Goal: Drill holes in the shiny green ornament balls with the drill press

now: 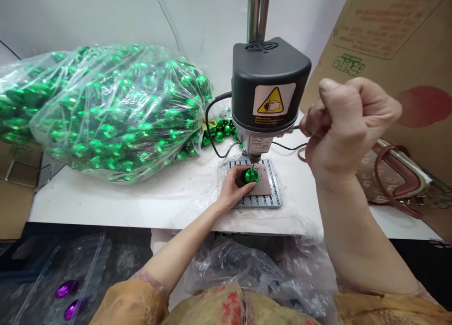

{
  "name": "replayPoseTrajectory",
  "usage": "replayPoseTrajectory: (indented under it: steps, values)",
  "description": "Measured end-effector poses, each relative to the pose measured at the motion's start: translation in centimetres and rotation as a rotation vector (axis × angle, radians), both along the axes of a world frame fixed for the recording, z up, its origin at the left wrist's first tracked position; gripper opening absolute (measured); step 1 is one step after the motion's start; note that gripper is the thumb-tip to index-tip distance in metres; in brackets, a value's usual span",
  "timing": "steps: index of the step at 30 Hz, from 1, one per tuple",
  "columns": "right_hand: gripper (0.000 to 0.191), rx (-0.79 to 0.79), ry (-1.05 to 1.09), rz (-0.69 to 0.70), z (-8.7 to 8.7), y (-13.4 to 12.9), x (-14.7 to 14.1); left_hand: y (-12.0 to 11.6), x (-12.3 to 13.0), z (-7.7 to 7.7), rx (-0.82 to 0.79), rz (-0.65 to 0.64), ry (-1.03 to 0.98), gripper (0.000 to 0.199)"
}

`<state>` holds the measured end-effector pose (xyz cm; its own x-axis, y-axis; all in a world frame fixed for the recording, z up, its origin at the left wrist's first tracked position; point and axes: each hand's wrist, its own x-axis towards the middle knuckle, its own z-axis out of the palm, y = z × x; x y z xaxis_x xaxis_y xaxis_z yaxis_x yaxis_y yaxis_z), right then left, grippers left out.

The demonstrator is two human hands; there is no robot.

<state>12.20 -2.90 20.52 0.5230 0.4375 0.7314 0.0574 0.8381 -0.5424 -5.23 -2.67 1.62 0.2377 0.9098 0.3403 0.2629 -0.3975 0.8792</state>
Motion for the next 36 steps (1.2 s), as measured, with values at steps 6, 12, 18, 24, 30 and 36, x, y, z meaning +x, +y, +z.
replayPoseTrajectory:
  steps: [6, 12, 18, 24, 30, 36]
  values:
    - [0.041, 0.019, -0.063, 0.001, 0.1, 0.3, 0.5, -7.3, -2.1, -0.2, 0.151, -0.114, 0.128, 0.044]
    - [0.047, 0.063, -0.048, -0.019, -0.1, 0.6, 0.5, -14.0, -3.9, -4.9, -0.102, -0.619, 0.548, 0.033]
    - [0.041, 0.052, -0.064, 0.011, -0.1, 0.4, 0.4, -15.2, -4.1, -7.6, -0.22, -0.378, 0.626, 0.049]
    - [0.038, 0.036, -0.068, 0.002, -0.1, 0.1, 0.5, -9.9, -7.2, 1.4, 0.062, -0.04, 0.209, 0.028]
    - [0.034, 0.009, 0.022, -0.013, 0.1, 0.1, 0.1, 2.8, -4.2, 6.2, 0.224, 0.113, 0.297, 0.033]
    - [0.038, -0.036, 0.03, -0.007, 0.2, -0.1, 0.1, 13.4, 1.5, 2.8, 0.161, 0.081, 0.387, 0.028]
